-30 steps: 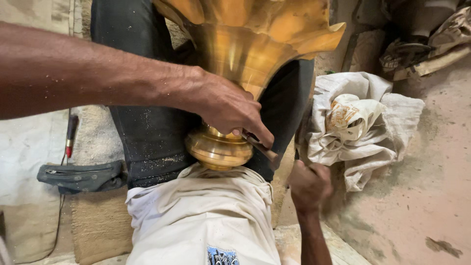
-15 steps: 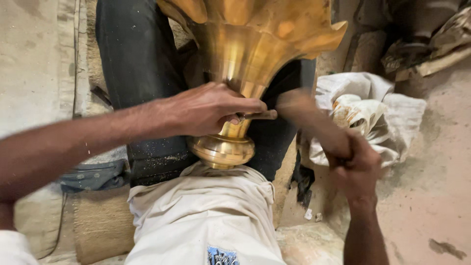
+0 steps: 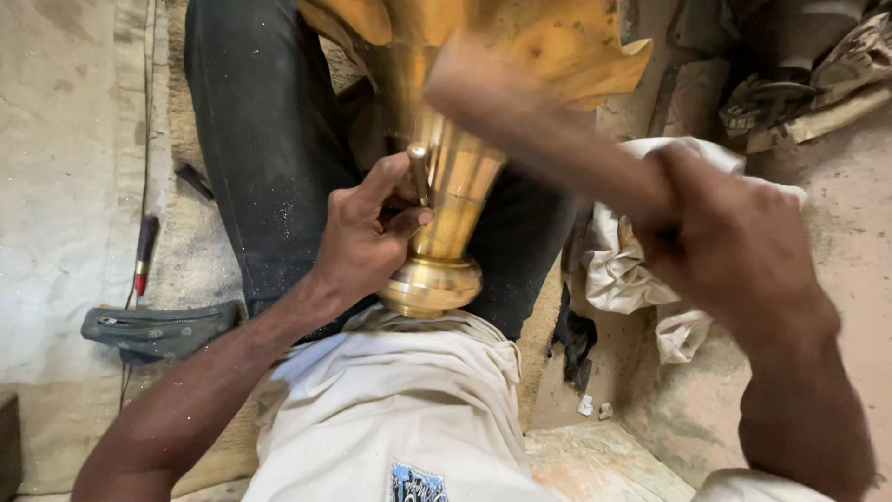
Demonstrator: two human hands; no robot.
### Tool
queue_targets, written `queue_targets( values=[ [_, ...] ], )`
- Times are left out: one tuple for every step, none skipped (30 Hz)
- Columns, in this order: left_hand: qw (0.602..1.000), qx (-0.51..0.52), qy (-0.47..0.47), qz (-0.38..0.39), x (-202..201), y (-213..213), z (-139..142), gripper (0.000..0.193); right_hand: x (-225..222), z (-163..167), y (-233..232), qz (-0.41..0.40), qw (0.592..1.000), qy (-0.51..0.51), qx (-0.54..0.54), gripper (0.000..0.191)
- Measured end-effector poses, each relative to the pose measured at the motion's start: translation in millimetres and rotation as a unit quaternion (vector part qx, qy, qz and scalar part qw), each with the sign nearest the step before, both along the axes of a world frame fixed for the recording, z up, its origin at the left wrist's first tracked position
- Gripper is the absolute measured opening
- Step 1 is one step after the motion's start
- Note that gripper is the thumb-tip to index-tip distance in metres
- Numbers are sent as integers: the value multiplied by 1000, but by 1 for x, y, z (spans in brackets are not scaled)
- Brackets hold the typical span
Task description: The person sits on the floor with a large brass vase resting on their lap. They hold a chisel against the vase's surface and strike it with a wooden mallet, repositioning the chisel around the base and body to shape the metal.
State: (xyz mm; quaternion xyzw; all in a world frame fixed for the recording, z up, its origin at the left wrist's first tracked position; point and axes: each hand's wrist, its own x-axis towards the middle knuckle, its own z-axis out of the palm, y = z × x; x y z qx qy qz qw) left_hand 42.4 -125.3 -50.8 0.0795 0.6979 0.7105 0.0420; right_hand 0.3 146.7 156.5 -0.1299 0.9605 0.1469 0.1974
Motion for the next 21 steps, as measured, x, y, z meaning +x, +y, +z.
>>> queue_targets(
  values=[
    [1000,2,6,0,-2,0,1,49,3,1,-1,27,998,13,47,40],
    [1000,5,13,1,-5,-1,1,51,7,0,1,54,994,27,93,40],
    [999,20,36,-22,-9,-4,0,52,14,-1,4,80,986,38,139,41],
    [997,37,59,-46,-16,-8,-2,53,22,-3,10,48,996,50,53,43],
    [993,53,82,-72,-24,-10,-4,54,29,-10,17,13,997,64,-34,45],
    [987,40,89,-126,-33,-9,-6,52,37,-18,24,-22,989,78,-120,47],
    [979,28,95,-178,-41,-7,-7,51,47,-27,32,-51,978,87,-183,47],
    [968,15,100,-228,-46,-6,-8,50,59,-36,40,-79,962,96,-244,48],
    [957,7,121,-263,-49,-6,-8,53,70,-46,49,-105,941,104,-305,49],
    [944,-1,143,-297,-52,-5,-7,55,81,-58,55,-137,933,104,-315,48],
    [929,-9,164,-331,-55,-4,-6,58,91,-69,60,-170,925,102,-324,47],
    [923,-34,159,-348,-57,-3,-4,60,102,-79,64,-205,915,99,-333,46],
    [916,-59,154,-365,-59,-2,-3,61,112,-87,67,-189,918,120,-328,44],
    [909,-84,150,-379,-60,-2,-1,63,119,-94,70,-170,920,141,-323,42],
    [906,-88,158,-383,-62,-1,0,61,126,-101,71,-151,922,162,-319,40],
    [902,-92,165,-387,-63,-1,1,59,135,-110,70,-148,904,196,-351,43],
    [898,-94,173,-392,-65,-2,2,57,141,-117,69,-146,884,229,-380,45],
    [898,-90,185,-389,-65,-2,3,58,144,-121,69,-142,862,262,-409,48],
    [897,-86,196,-386,-66,-3,3,58,144,-124,72,-92,884,244,-387,46],
    [896,-83,208,-383,-66,-4,3,59,143,-125,75,-43,902,226,-365,44],
    [898,-95,192,-384,-65,-4,3,59,141,-125,77,9,917,206,-342,43]
  ],
)
